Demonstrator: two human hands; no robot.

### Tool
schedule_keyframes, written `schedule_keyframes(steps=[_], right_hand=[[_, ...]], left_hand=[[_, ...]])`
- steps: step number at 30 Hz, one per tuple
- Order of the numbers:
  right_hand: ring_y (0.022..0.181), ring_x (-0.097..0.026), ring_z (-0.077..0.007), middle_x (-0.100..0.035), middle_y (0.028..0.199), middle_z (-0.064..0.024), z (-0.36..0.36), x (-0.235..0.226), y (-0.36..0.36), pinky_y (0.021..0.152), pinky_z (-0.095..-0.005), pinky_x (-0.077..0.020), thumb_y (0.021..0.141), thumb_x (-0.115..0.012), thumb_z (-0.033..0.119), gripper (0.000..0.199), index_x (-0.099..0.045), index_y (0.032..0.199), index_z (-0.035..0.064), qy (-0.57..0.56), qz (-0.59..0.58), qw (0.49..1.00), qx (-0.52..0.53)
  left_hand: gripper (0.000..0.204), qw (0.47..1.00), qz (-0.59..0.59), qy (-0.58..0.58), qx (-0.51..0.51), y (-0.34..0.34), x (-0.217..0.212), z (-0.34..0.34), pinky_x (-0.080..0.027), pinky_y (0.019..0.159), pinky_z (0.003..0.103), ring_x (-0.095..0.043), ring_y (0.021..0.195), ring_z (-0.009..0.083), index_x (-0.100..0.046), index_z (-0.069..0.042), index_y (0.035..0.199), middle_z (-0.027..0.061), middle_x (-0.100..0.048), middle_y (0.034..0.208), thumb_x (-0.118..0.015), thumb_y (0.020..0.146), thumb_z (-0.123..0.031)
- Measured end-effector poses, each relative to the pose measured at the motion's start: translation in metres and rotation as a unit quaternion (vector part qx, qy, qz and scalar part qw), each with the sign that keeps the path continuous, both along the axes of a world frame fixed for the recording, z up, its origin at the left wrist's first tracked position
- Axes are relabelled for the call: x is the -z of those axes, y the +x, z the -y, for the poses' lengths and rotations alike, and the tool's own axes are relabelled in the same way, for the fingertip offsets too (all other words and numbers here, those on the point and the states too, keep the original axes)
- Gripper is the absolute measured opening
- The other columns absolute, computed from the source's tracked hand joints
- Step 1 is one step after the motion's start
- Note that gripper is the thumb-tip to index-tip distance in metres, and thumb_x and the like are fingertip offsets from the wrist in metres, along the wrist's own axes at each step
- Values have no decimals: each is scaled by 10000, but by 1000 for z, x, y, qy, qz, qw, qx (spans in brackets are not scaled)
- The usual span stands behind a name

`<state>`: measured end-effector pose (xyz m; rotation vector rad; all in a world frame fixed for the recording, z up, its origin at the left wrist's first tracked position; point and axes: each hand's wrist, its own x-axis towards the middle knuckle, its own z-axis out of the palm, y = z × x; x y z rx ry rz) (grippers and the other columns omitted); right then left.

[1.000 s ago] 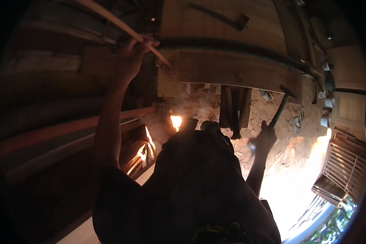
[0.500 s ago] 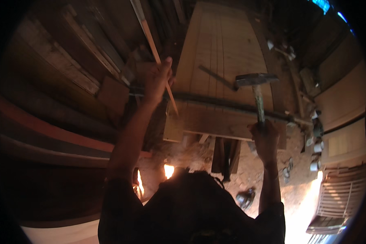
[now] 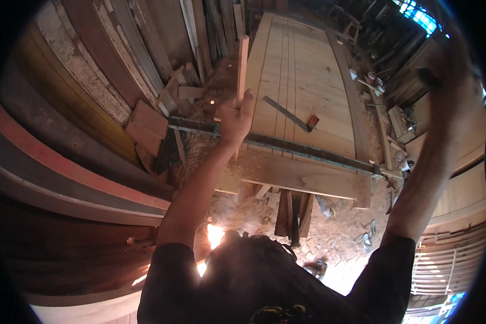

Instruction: The person uses a hammer and a metal splitting tool to split thin wooden strips on a workbench. They repeatedly position the tool and strike it to separate the wood into smaller pieces.

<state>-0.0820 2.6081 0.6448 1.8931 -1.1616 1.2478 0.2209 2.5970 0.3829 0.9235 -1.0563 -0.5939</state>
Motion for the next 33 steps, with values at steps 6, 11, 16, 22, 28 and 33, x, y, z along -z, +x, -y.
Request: schedule_keyframes(steps=[6, 11, 16, 22, 28, 33], right_hand=[[824, -694, -346, -715, 898, -215, 3, 48, 17, 744, -449, -541, 942, -681, 233, 231, -701, 1033, 21, 267, -238, 933, 32], [807, -683, -276, -698, 856, -160, 0, -22, -5, 688, -412, -536, 933, -653, 157, 168, -650, 1013, 9, 97, -240, 966, 10], [779, -677, -258, -703, 866, -142, 4, -55, -1, 678, -400, -538, 924, -648, 148, 151, -667, 974, 7, 108, -251, 917, 292], [749, -663, -299, -687, 799, -135, -18, 25, 30, 688, -418, -522, 932, -663, 255, 252, -689, 1035, 26, 290, -343, 894, 11], [881, -653, -365, -687, 888, -149, -32, -55, 16, 794, -468, -515, 936, -649, 234, 264, -666, 1133, 60, 196, -132, 966, 103], [940, -659, -374, -689, 973, -169, -4, -10, 21, 836, -482, -523, 927, -643, 199, 273, -672, 1172, 81, 95, -282, 937, 184]], left_hand=[[488, 997, 35, -12, -68, 0, 8, 0, -303, 476, 315, -364, 535, 57, -468, -44, 608, -44, -381, 546, -585, 1036, -247], [472, 998, 37, 20, -44, 0, 9, -1, -313, 483, 320, -368, 542, 58, -490, -36, 637, -32, -381, 548, -582, 1040, -264], [473, 999, 25, 17, -43, 0, 8, -2, -315, 482, 320, -373, 541, 54, -476, -35, 634, -37, -387, 549, -581, 1041, -254], [469, 990, 75, -37, -117, 2, 13, -3, -320, 478, 325, -379, 542, 59, -480, -24, 644, -21, -372, 552, -579, 1042, -251], [467, 994, 31, 78, -68, 4, 18, 6, -322, 481, 334, -386, 539, 67, -492, -12, 644, -8, -374, 543, -586, 1034, -251], [462, 996, 26, 21, -80, 1, 19, 3, -329, 482, 321, -391, 542, 52, -492, -19, 648, -17, -373, 544, -592, 1030, -258]])
